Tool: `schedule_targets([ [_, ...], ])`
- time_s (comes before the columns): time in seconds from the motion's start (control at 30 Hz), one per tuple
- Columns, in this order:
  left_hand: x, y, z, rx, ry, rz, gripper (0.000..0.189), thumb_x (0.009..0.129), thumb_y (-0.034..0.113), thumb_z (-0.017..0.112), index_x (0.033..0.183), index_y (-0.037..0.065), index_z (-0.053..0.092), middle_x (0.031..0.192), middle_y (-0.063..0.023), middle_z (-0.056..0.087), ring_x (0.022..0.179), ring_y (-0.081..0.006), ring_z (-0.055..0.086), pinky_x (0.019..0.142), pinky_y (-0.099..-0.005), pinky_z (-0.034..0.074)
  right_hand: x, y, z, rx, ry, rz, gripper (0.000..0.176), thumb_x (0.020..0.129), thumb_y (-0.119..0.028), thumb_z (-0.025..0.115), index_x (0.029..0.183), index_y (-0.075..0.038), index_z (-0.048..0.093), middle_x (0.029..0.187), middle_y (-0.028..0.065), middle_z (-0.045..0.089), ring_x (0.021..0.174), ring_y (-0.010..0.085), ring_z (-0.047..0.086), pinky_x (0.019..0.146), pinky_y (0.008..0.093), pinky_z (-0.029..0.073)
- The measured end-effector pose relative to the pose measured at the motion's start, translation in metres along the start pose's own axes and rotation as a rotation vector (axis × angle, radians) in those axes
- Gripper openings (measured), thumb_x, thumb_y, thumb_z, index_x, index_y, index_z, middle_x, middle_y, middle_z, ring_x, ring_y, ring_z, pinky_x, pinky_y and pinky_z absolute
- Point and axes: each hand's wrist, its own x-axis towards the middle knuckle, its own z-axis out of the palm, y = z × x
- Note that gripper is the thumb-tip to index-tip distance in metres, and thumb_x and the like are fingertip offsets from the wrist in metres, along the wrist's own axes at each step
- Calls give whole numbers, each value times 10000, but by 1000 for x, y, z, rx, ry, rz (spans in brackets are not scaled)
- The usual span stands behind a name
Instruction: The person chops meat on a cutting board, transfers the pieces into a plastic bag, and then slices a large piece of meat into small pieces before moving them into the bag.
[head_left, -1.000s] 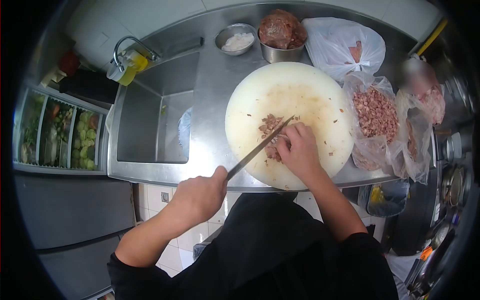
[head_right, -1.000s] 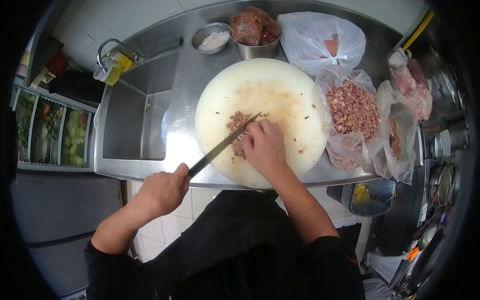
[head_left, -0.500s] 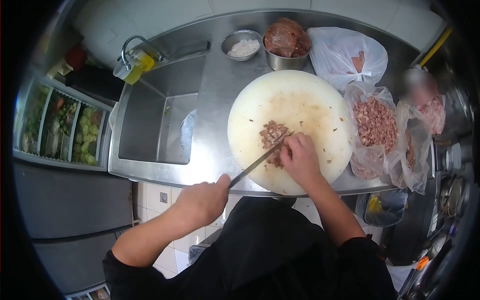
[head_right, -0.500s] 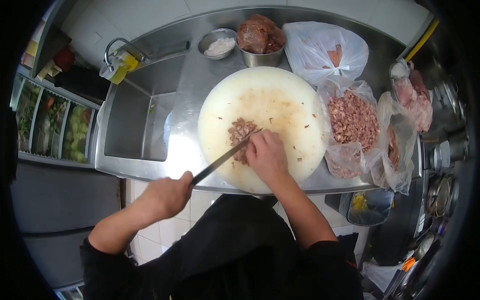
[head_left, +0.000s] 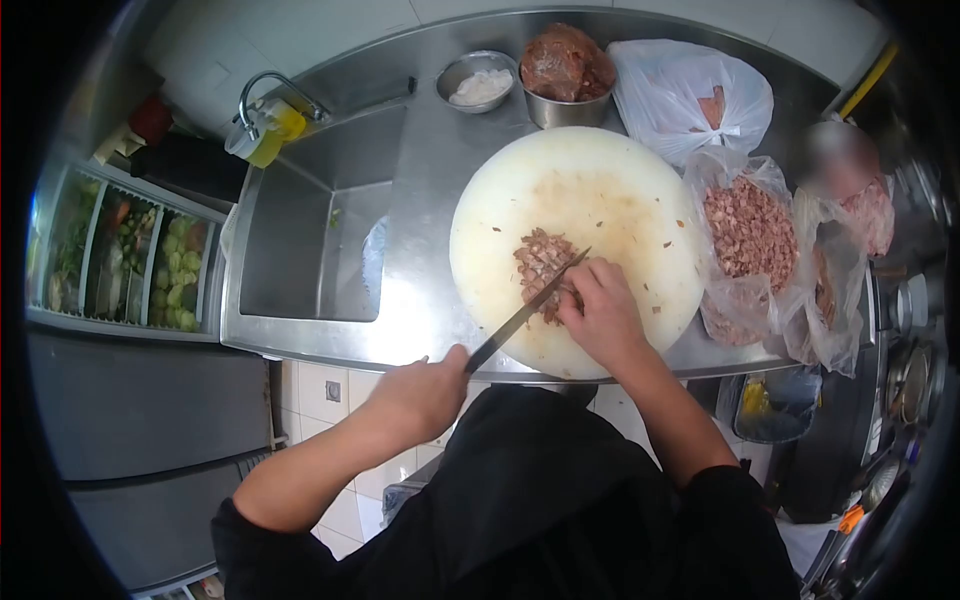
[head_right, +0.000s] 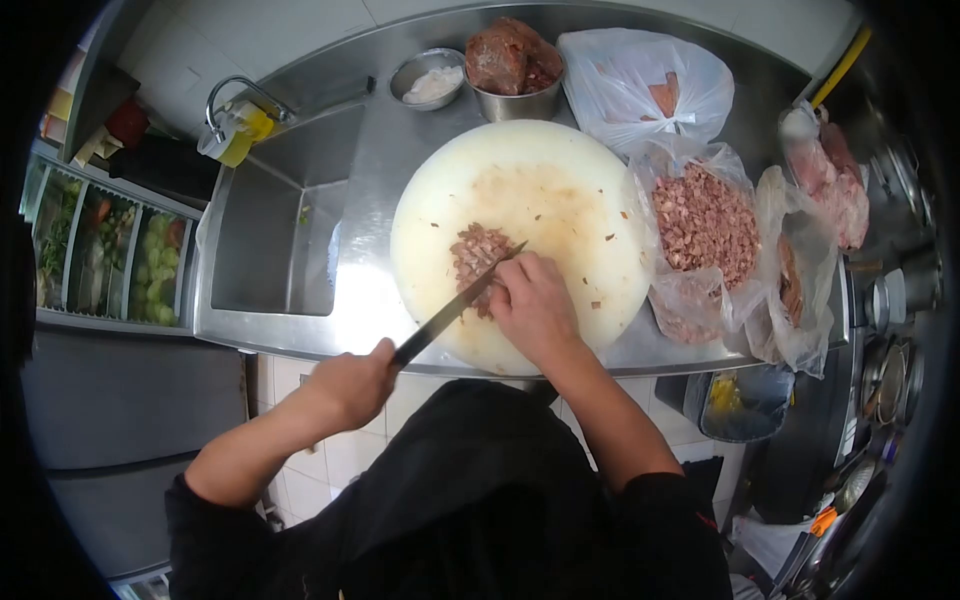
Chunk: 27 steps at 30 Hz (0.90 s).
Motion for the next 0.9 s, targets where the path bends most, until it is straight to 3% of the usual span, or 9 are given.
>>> schedule_targets([
  [0.2, 76, 24, 4, -77, 155, 87, 270, 1057, 288, 447, 1167, 41, 460, 833, -253, 708, 811, -494, 683, 770, -601, 528, -2, -7, -10, 107, 15, 22, 171, 803, -55, 699, 961, -46, 633, 971, 129, 577, 935, 351, 588, 814, 442, 514],
  [0.33, 7, 26, -29, 27, 66, -20, 234, 1048, 244, 428, 1181, 56, 469, 883, -253, 721, 874, -463, 708, 803, -572, 542, -8, -2, -8, 68, 85, -8, 160, 800, -55, 703, 946, -52, 637, 958, 121, 576, 911, 343, 596, 798, 434, 519],
  [0.4, -2, 12, -8, 54, 13, -15, 233, 1049, 244, 426, 1186, 61, 470, 885, -257, 723, 879, -468, 710, 808, -571, 544, -7, 3, -2, 8, 101, -37, 156, 801, -57, 704, 943, -56, 641, 951, 119, 579, 901, 338, 599, 792, 429, 519],
  [0.5, 31, 18, 22, 27, 38, -19, 237, 1056, 259, 428, 1160, 50, 468, 884, -263, 722, 882, -479, 706, 804, -579, 542, -9, 1, 2, -19, 74, -52, 147, 802, -51, 704, 938, -60, 647, 932, 112, 582, 897, 331, 599, 784, 424, 515],
  [0.6, 60, 32, 10, -31, 118, 59, 244, 1070, 290, 428, 1136, 58, 463, 834, -247, 710, 831, -476, 694, 762, -589, 535, -9, 0, -8, 11, 58, -57, 132, 804, -53, 703, 921, -62, 642, 919, 107, 582, 897, 329, 597, 783, 433, 509],
  [0.73, 28, 44, -27, 1, 81, 8, 221, 1053, 240, 431, 1148, 49, 491, 918, -253, 729, 907, -456, 714, 823, -556, 547, -9, -8, -19, -6, 64, -14, 137, 807, -70, 711, 926, -67, 643, 933, 107, 585, 907, 332, 592, 796, 444, 502],
  [0.83, -6, 28, -18, 94, -58, -73, 216, 1051, 238, 439, 1151, 53, 489, 924, -251, 732, 911, -453, 717, 829, -554, 551, -15, -3, -15, -38, 1, 15, 169, 806, -63, 715, 962, -60, 651, 955, 112, 586, 932, 336, 588, 815, 444, 499],
  [0.9, 14, 20, 9, 65, -28, -34, 233, 1058, 267, 441, 1148, 54, 475, 892, -255, 726, 886, -461, 713, 816, -567, 549, -19, 1, -11, -40, -32, 7, 175, 810, -83, 712, 973, -64, 653, 971, 112, 584, 935, 336, 587, 822, 451, 497],
])
